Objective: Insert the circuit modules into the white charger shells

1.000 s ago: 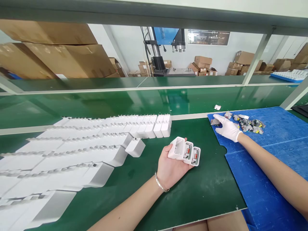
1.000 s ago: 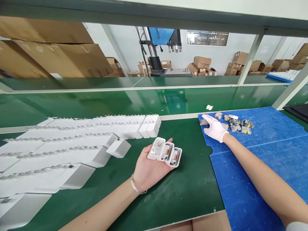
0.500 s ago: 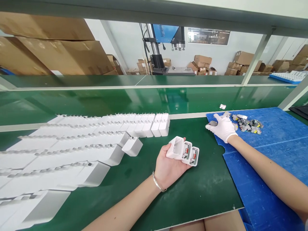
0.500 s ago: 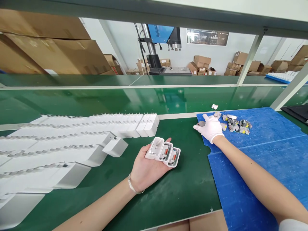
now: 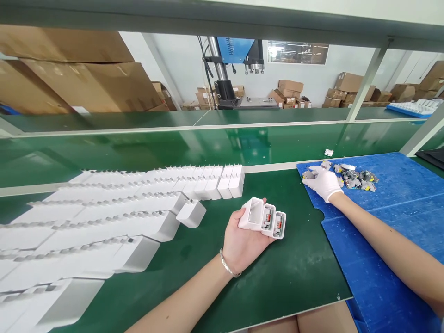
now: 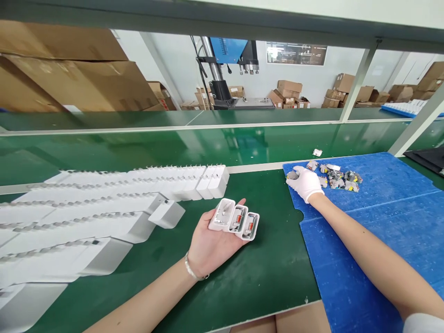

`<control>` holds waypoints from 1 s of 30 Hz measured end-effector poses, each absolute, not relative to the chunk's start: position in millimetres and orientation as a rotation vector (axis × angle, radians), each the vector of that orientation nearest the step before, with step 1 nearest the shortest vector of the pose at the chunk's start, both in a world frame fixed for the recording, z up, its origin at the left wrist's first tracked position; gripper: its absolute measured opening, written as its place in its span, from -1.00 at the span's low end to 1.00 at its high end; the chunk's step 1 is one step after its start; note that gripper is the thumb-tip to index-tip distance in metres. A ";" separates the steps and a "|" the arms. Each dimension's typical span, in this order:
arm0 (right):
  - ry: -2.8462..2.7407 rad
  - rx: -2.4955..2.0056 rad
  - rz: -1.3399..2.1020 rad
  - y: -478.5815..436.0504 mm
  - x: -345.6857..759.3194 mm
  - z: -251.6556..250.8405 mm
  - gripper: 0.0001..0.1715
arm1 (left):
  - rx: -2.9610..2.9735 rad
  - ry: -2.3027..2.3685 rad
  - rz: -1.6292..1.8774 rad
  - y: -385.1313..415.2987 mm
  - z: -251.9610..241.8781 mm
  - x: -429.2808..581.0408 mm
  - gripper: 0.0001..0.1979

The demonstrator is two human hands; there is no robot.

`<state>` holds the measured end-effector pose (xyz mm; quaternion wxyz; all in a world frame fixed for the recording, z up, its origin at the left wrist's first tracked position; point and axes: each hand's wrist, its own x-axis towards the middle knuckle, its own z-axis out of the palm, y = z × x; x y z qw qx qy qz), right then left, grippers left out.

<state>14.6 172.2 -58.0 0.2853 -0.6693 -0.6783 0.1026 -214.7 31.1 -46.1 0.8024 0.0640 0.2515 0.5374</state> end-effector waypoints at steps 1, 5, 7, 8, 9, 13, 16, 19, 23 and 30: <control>-1.792 -1.755 0.296 166.5 10.7 -53.7 -0.51 | 0.145 0.538 1.154 30.6 -46.3 -214.8 -0.67; -1.640 -1.233 0.550 117.1 -17.9 -29.0 -0.58 | 0.211 0.545 1.154 29.0 -49.0 -213.1 -0.57; -1.690 -0.938 0.623 85.5 -34.5 -18.1 -0.63 | 0.273 0.556 1.173 28.0 -50.5 -211.5 -0.48; -1.748 -0.846 0.596 71.5 -41.8 -14.6 -0.64 | 0.303 0.562 1.184 27.4 -51.1 -210.8 -0.43; -1.833 -0.789 0.559 59.8 -48.1 -12.8 -0.65 | 0.327 0.568 1.192 26.8 -51.4 -210.4 -0.39; -2.059 -0.811 0.377 38.0 -61.3 -18.5 -0.65 | 0.327 0.598 1.207 25.0 -50.5 -211.0 -0.31; -2.137 -0.822 0.327 36.4 -60.7 -25.5 -0.66 | 0.335 0.593 1.226 24.8 -49.0 -212.4 -0.28; -2.122 -0.764 0.342 36.2 -55.9 -29.5 -0.56 | 0.375 0.554 1.228 24.8 -48.8 -213.1 -0.21; -1.996 -0.726 0.370 34.7 -51.2 -32.9 -0.51 | 0.428 0.524 1.222 24.8 -49.8 -214.0 -0.14; -1.980 -0.738 0.390 31.7 -54.8 -29.9 -0.57 | 0.486 0.538 1.199 25.0 -49.9 -215.1 -0.10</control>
